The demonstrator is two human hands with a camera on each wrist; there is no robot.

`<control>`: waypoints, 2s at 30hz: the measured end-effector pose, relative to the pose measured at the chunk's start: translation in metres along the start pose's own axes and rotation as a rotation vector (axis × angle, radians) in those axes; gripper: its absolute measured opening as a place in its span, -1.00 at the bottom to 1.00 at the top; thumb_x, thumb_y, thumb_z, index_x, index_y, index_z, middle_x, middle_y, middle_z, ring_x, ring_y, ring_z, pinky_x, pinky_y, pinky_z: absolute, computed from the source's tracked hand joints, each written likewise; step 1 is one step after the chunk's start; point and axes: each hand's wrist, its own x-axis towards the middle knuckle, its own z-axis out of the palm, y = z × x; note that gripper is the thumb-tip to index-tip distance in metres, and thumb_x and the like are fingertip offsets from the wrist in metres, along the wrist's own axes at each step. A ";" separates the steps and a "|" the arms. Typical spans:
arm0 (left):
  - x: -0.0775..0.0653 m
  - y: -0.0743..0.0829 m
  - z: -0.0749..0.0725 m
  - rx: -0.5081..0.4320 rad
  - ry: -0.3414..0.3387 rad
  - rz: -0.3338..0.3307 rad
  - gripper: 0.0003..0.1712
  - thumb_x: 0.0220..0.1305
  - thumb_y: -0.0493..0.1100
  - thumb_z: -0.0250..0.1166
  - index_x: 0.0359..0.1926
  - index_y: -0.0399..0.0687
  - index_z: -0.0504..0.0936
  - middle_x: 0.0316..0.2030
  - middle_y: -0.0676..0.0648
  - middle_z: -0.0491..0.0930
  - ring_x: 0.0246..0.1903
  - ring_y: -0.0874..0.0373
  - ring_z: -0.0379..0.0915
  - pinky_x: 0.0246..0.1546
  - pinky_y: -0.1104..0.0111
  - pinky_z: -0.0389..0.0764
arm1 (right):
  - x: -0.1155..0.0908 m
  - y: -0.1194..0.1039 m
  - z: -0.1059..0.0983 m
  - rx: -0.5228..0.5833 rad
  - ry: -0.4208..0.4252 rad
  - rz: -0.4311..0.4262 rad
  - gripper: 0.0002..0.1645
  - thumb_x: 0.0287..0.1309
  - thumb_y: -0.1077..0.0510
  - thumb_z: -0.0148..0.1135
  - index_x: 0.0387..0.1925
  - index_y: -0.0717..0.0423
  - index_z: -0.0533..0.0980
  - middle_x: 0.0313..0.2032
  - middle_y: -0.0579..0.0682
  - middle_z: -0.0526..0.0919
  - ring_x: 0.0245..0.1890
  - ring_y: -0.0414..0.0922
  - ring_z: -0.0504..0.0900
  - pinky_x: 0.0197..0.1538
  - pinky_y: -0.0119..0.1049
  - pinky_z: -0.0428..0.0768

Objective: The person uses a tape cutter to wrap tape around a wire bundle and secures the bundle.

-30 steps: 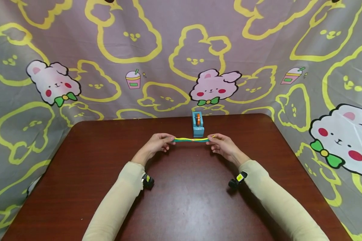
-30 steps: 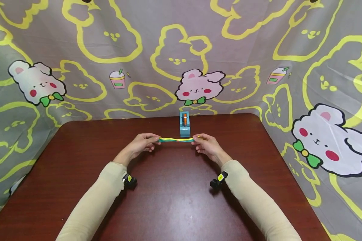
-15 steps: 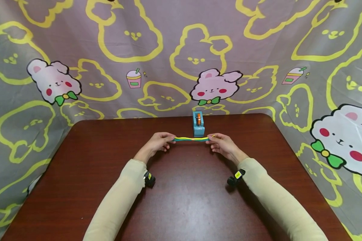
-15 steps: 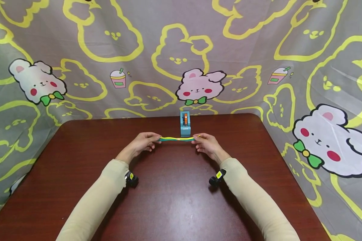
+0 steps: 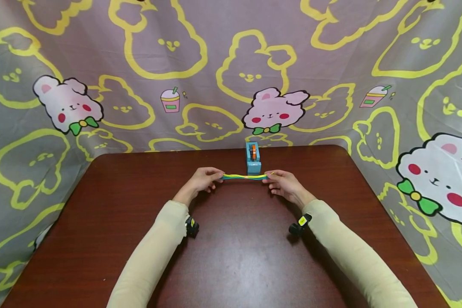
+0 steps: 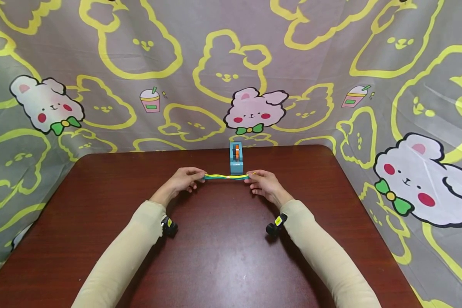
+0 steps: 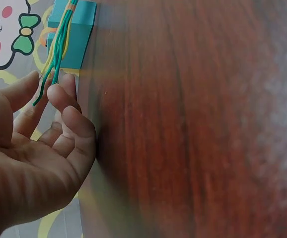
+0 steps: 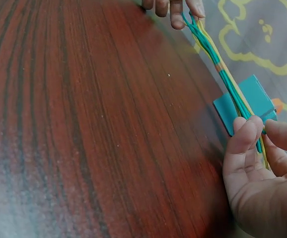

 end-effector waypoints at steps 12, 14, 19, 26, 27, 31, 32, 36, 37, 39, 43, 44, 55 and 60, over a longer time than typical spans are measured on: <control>-0.001 0.003 -0.002 0.110 -0.014 0.005 -0.65 0.45 -0.09 0.27 0.10 -0.21 0.66 -0.26 -0.19 0.72 -0.63 0.22 0.43 -0.66 0.41 0.44 | 0.001 -0.001 -0.001 -0.063 -0.010 0.006 -0.51 0.49 0.13 0.12 0.31 0.30 0.41 -0.22 0.03 0.76 -0.52 -0.25 0.57 -0.46 -0.40 0.55; -0.002 0.003 -0.002 0.121 -0.015 -0.002 -0.65 0.45 -0.09 0.27 0.11 -0.22 0.65 -0.25 -0.20 0.72 -0.63 0.22 0.44 -0.66 0.41 0.44 | 0.000 -0.001 0.000 -0.077 -0.012 0.005 -0.51 0.49 0.14 0.11 0.31 0.30 0.41 -0.20 0.03 0.76 -0.52 -0.25 0.58 -0.46 -0.40 0.55; -0.002 0.003 -0.003 0.146 -0.024 -0.004 -0.68 0.45 -0.14 0.26 0.09 -0.24 0.64 -0.25 -0.20 0.72 -0.65 0.21 0.42 -0.67 0.42 0.42 | 0.001 0.000 0.001 -0.088 -0.008 0.003 -0.54 0.49 0.16 0.11 0.29 0.31 0.42 -0.19 0.05 0.76 -0.52 -0.25 0.58 -0.47 -0.39 0.54; -0.001 0.000 -0.004 0.221 -0.023 0.020 -0.71 0.46 -0.16 0.24 0.06 -0.26 0.65 -0.33 -0.14 0.73 -0.71 0.21 0.38 -0.73 0.43 0.33 | 0.003 0.001 0.003 -0.101 -0.003 0.000 -0.57 0.49 0.17 0.11 0.26 0.31 0.45 -0.19 0.09 0.76 -0.52 -0.24 0.58 -0.48 -0.38 0.53; -0.001 0.001 -0.004 0.232 -0.022 0.025 -0.71 0.46 -0.17 0.24 0.05 -0.27 0.65 -0.34 -0.14 0.73 -0.72 0.21 0.38 -0.73 0.43 0.32 | 0.003 0.001 0.003 -0.107 -0.003 0.000 -0.57 0.49 0.17 0.11 0.26 0.30 0.45 -0.19 0.10 0.76 -0.52 -0.23 0.58 -0.48 -0.38 0.53; 0.001 0.002 -0.004 0.269 -0.005 0.030 -0.75 0.45 -0.17 0.25 -0.01 -0.27 0.67 -0.38 -0.14 0.73 -0.75 0.21 0.32 -0.74 0.41 0.28 | 0.003 0.001 0.003 -0.122 -0.004 0.004 -0.58 0.50 0.16 0.10 0.26 0.29 0.46 -0.17 0.11 0.76 -0.52 -0.23 0.58 -0.49 -0.38 0.54; 0.001 0.002 -0.003 0.273 0.001 0.032 -0.76 0.45 -0.18 0.25 -0.03 -0.27 0.68 -0.39 -0.14 0.73 -0.74 0.22 0.31 -0.73 0.41 0.28 | 0.003 0.001 0.003 -0.128 -0.006 0.004 -0.58 0.50 0.16 0.10 0.26 0.29 0.46 -0.17 0.11 0.76 -0.52 -0.22 0.58 -0.49 -0.38 0.54; 0.003 0.002 -0.003 0.319 0.025 0.086 -0.78 0.43 -0.22 0.26 -0.10 -0.32 0.71 -0.38 -0.16 0.72 -0.60 0.21 0.50 -0.56 0.43 0.32 | 0.003 -0.001 0.003 -0.160 -0.003 0.005 -0.58 0.50 0.15 0.10 0.25 0.27 0.47 -0.20 0.09 0.76 -0.54 -0.22 0.59 -0.50 -0.37 0.53; 0.003 0.002 -0.003 0.335 0.029 0.106 -0.79 0.43 -0.23 0.27 -0.11 -0.33 0.71 -0.38 -0.16 0.72 -0.54 0.19 0.57 -0.52 0.44 0.33 | 0.003 -0.001 0.003 -0.172 -0.001 0.004 -0.58 0.49 0.15 0.11 0.25 0.27 0.47 -0.22 0.08 0.76 -0.54 -0.22 0.59 -0.51 -0.37 0.52; 0.004 0.002 -0.003 0.378 0.037 0.147 -0.79 0.42 -0.25 0.26 -0.13 -0.35 0.72 -0.37 -0.15 0.72 -0.41 0.12 0.67 -0.44 0.45 0.36 | 0.003 -0.001 0.003 -0.195 -0.001 -0.001 -0.59 0.48 0.14 0.12 0.24 0.26 0.48 -0.25 0.06 0.76 -0.55 -0.21 0.59 -0.53 -0.37 0.51; 0.005 0.002 -0.004 0.432 0.056 0.173 -0.80 0.43 -0.24 0.27 -0.16 -0.31 0.74 -0.42 -0.13 0.72 -0.38 0.05 0.69 -0.44 0.42 0.38 | 0.003 -0.003 0.001 -0.246 -0.021 -0.020 -0.59 0.47 0.14 0.15 0.23 0.26 0.49 -0.29 0.05 0.75 -0.57 -0.21 0.58 -0.55 -0.36 0.50; 0.005 0.002 -0.004 0.441 0.062 0.174 -0.79 0.43 -0.22 0.27 -0.16 -0.30 0.74 -0.43 -0.13 0.72 -0.38 0.05 0.68 -0.44 0.42 0.38 | 0.003 -0.003 0.001 -0.259 -0.027 -0.025 -0.58 0.47 0.13 0.15 0.22 0.26 0.49 -0.29 0.05 0.74 -0.57 -0.20 0.58 -0.55 -0.36 0.49; 0.003 0.003 -0.003 0.483 0.093 0.149 -0.79 0.42 -0.16 0.29 -0.20 -0.21 0.77 -0.49 -0.13 0.72 -0.37 0.06 0.60 -0.39 0.37 0.38 | 0.004 -0.006 -0.001 -0.327 -0.042 -0.040 -0.57 0.45 0.11 0.18 0.21 0.26 0.52 -0.35 0.06 0.74 -0.60 -0.17 0.58 -0.57 -0.34 0.48; 0.003 0.002 -0.002 0.488 0.099 0.149 -0.79 0.41 -0.15 0.30 -0.22 -0.21 0.77 -0.50 -0.10 0.71 -0.37 0.08 0.60 -0.36 0.37 0.39 | 0.003 -0.008 0.000 -0.354 -0.038 -0.049 -0.58 0.45 0.11 0.17 0.20 0.27 0.52 -0.38 0.06 0.73 -0.61 -0.17 0.57 -0.56 -0.34 0.50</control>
